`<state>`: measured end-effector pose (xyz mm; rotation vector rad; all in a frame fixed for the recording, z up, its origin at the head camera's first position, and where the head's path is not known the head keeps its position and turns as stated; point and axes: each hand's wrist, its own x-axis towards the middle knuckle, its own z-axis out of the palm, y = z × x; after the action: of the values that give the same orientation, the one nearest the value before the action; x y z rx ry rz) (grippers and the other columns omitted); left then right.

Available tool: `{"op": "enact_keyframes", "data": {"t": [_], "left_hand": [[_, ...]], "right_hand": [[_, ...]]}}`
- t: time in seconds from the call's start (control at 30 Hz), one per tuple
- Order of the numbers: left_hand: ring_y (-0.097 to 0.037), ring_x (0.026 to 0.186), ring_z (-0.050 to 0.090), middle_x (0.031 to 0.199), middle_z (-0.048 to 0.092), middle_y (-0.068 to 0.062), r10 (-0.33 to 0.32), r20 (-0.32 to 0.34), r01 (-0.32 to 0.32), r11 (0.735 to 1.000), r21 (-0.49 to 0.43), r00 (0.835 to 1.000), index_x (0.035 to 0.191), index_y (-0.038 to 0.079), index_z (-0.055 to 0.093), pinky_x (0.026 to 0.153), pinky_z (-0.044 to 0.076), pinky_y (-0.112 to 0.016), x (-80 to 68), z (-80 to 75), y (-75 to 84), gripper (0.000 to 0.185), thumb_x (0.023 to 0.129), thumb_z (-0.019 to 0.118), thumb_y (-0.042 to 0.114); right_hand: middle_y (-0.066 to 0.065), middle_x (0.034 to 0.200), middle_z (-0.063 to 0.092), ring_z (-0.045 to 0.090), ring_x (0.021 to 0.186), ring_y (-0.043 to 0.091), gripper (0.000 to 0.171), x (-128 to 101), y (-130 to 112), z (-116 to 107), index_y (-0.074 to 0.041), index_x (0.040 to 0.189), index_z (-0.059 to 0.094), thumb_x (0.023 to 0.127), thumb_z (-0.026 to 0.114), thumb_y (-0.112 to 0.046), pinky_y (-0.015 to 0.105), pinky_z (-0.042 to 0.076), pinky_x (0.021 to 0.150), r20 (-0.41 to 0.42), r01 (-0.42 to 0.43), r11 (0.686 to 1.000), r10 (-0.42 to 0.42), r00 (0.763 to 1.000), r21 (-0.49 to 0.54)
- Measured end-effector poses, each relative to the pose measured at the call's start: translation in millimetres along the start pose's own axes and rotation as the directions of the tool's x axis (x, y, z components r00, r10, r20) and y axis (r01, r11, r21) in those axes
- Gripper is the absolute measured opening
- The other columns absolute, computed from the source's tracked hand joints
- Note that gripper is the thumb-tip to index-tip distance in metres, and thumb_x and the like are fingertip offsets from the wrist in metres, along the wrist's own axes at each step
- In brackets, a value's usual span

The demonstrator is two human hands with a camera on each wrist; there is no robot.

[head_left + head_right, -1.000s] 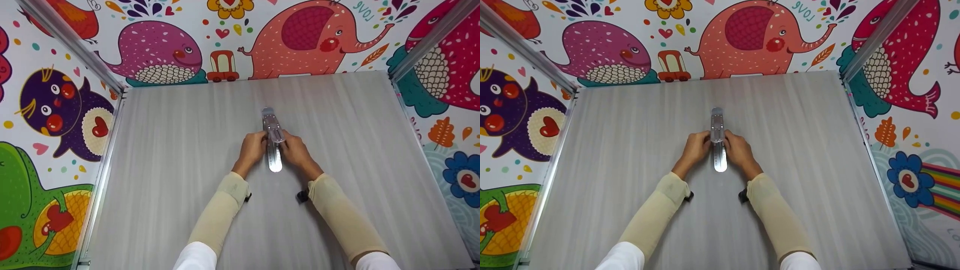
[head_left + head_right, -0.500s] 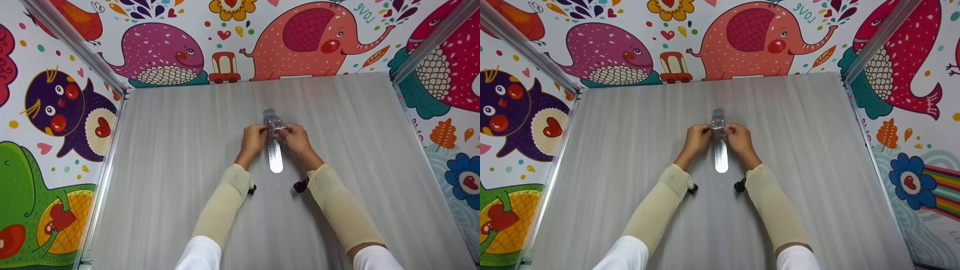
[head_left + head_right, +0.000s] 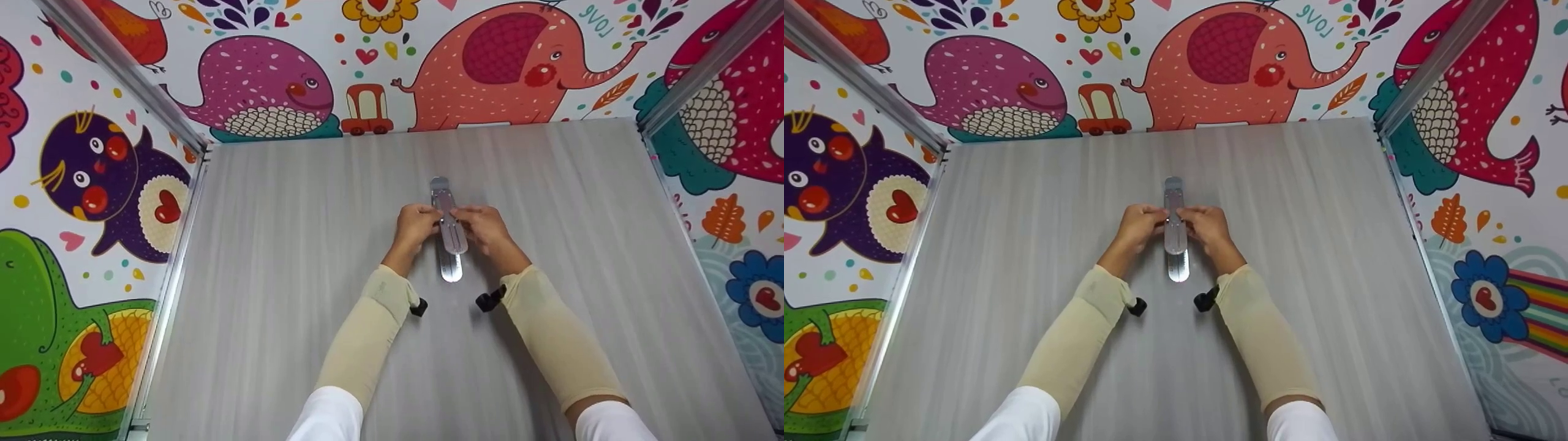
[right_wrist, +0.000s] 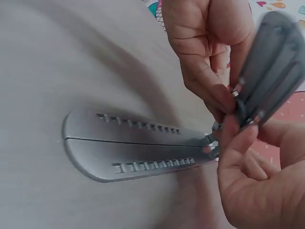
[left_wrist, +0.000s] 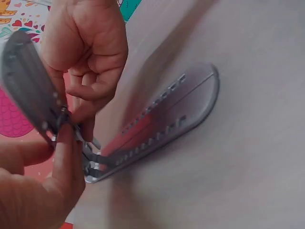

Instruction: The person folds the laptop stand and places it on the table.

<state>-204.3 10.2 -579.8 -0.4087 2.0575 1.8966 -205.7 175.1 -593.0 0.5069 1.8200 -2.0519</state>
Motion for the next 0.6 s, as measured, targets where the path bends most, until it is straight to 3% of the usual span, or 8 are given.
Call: {"op": "enact_keyframes", "data": {"t": [0.2,0.27,0.33,0.4,0.47,0.53,0.6], "left_hand": [[-0.014,0.080,0.074,0.099,0.077,-0.008,-0.013,-0.032,0.017,0.990,0.142,0.999,0.109,0.001,0.075,0.072,0.060,-0.026,0.3,0.5,-8.7,0.021,0.091,0.074,0.013],[-0.011,0.076,0.072,0.095,0.077,-0.004,0.018,-0.049,-0.004,0.965,0.261,0.999,0.104,0.005,0.077,0.068,0.057,-0.023,0.3,1.1,-12.7,0.017,0.090,0.075,0.016],[-0.007,0.072,0.068,0.091,0.078,-0.001,0.070,-0.051,-0.045,0.921,0.388,0.996,0.100,0.008,0.079,0.065,0.052,-0.020,-0.4,1.3,-16.7,0.015,0.089,0.075,0.017],[-0.005,0.071,0.064,0.090,0.078,0.001,0.133,-0.021,-0.106,0.869,0.483,0.991,0.100,0.010,0.079,0.063,0.048,-0.019,-1.3,1.1,-20.4,0.014,0.088,0.075,0.016],[-0.006,0.071,0.061,0.090,0.078,-0.002,0.203,0.045,-0.196,0.824,0.532,0.978,0.101,0.007,0.079,0.064,0.047,-0.020,-3.2,0.2,-22.7,0.015,0.087,0.075,0.012],[-0.009,0.075,0.060,0.091,0.077,-0.007,0.266,0.135,-0.295,0.769,0.567,0.954,0.101,0.005,0.079,0.067,0.048,-0.024,-6.1,-1.4,-24.1,0.016,0.086,0.077,0.010],[-0.014,0.082,0.061,0.097,0.075,-0.010,0.296,0.220,-0.367,0.700,0.612,0.930,0.103,0.005,0.079,0.074,0.050,-0.029,-11.7,-3.8,-25.3,0.020,0.085,0.079,0.013]], "right_hand": [[0.008,0.100,0.076,0.070,0.076,0.011,0.041,-3,8,-1,0.001,0.125,0.069,0.090,0.077,-0.018,0.025,0.059,0.065,-0.059,0.024,0.975,-0.038,0.998,-0.221],[0.013,0.103,0.077,0.073,0.076,0.012,0.038,-5,12,0,0.001,0.122,0.071,0.090,0.077,-0.017,0.027,0.060,0.064,-0.052,0.058,0.956,-0.076,0.996,-0.287],[0.016,0.102,0.078,0.074,0.074,0.014,0.033,-6,17,0,0.002,0.118,0.074,0.090,0.077,-0.016,0.027,0.060,0.062,-0.035,0.125,0.910,-0.151,0.988,-0.395],[0.016,0.099,0.078,0.074,0.073,0.016,0.029,-8,21,-1,0.000,0.114,0.076,0.090,0.077,-0.016,0.028,0.060,0.062,-0.003,0.213,0.821,-0.252,0.968,-0.530],[0.014,0.096,0.079,0.075,0.076,0.018,0.026,-12,23,-1,-0.002,0.112,0.078,0.090,0.077,-0.016,0.030,0.059,0.065,0.038,0.297,0.696,-0.363,0.931,-0.653],[0.012,0.094,0.079,0.074,0.079,0.021,0.025,-16,25,-3,-0.003,0.111,0.079,0.090,0.077,-0.015,0.035,0.058,0.069,0.105,0.368,0.566,-0.443,0.891,-0.738],[0.012,0.096,0.079,0.073,0.084,0.024,0.025,-23,27,-5,-0.003,0.111,0.078,0.088,0.078,-0.013,0.040,0.057,0.074,0.184,0.429,0.483,-0.474,0.861,-0.764]]}}
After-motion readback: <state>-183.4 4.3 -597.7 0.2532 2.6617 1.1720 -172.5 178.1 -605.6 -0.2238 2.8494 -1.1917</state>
